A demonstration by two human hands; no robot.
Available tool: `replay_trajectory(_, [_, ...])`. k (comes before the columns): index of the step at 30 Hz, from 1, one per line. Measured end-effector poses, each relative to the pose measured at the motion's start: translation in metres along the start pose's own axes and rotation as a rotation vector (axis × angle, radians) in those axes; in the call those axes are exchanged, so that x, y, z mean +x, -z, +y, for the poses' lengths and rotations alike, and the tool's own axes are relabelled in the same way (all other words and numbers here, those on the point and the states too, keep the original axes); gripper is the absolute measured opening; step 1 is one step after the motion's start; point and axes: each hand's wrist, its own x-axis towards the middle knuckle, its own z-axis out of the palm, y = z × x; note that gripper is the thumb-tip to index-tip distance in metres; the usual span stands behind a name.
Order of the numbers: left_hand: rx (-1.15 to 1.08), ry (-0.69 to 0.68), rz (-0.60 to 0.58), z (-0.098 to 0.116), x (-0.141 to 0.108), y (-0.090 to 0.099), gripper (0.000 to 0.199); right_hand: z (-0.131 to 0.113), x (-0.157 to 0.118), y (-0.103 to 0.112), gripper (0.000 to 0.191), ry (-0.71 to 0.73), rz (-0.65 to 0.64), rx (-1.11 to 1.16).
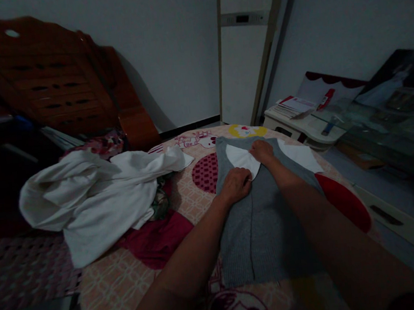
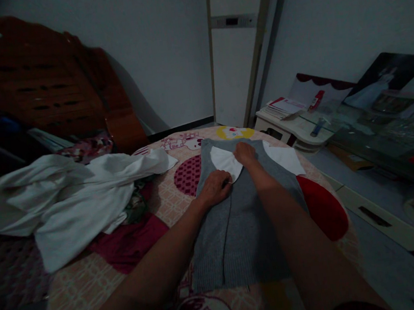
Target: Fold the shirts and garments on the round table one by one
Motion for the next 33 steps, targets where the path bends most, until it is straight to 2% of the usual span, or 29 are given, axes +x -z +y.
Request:
replay_trajectory(5, [-0.003, 0.04, 0.053, -0.001, 0.001, -0.002, 0.018, 0.0, -0.009, 0.003, 0.029, 0.064, -0.003, -0.052])
replay_trajectory(7, [0.008, 0.043, 0.057, -0.001, 0.002, -0.002, 0.018, 0.001, -0.011, 0.001, 0.029, 0.103, 0.047, -0.071])
replay_trajectory(9, [0.021, 0.02, 0.036, 0.0, 0.002, -0.001, 0.017, -0.001, -0.011, -0.002, 0.03, 0.181, 0.123, -0.066])
replay_trajectory(11, [0.032, -0.004, 0.015, 0.001, 0.002, -0.001, 0.016, -0.005, -0.008, -0.007, 0.034, 0.319, 0.153, 0.005])
replay_trajectory(15, [0.004, -0.007, 0.029, 0.001, 0.001, 0.0, 0.015, -0.013, -0.002, -0.026, 0.041, 0.636, -0.011, 0.184])
replay_trajectory(17, [-0.084, 0.004, 0.053, -0.003, 0.001, 0.001, 0.017, -0.016, -0.002, -0.037, 0.045, 0.686, -0.053, 0.178])
replay_trajectory(18, [-0.137, 0.014, 0.092, -0.006, 0.002, 0.001, 0.018, -0.017, -0.003, -0.042, 0.047, 0.685, -0.05, 0.153])
replay_trajectory(20, [-0.206, 0.061, 0.243, -0.015, 0.004, 0.0, 0.023, -0.019, -0.007, -0.05, 0.05, 0.652, -0.006, 0.088])
replay_trajectory(22, [-0.189, 0.135, 0.392, -0.027, 0.005, -0.001, 0.036, -0.022, -0.01, -0.053, 0.052, 0.618, 0.054, 0.035])
replay_trajectory(23, [-0.153, 0.177, 0.406, -0.034, 0.005, -0.002, 0.043, -0.024, -0.012, -0.054, 0.052, 0.612, 0.077, 0.017])
replay_trajectory(24, [-0.106, 0.223, 0.37, -0.039, 0.004, -0.003, 0.047, -0.025, -0.013, -0.055, 0.052, 0.608, 0.085, 0.0])
replay_trajectory(27, [0.07, 0.375, 0.13, -0.051, 0.0, -0.003, 0.05, -0.028, -0.012, -0.057, 0.053, 0.622, 0.028, -0.031])
replay_trajectory(29, [0.173, 0.445, 0.016, -0.053, -0.005, 0.0, 0.051, -0.026, -0.01, -0.058, 0.056, 0.624, -0.006, -0.03])
replay_trajectory(33, [0.254, 0.451, -0.06, -0.049, -0.01, 0.007, 0.054, -0.019, -0.012, -0.058, 0.056, 0.647, 0.021, 0.0])
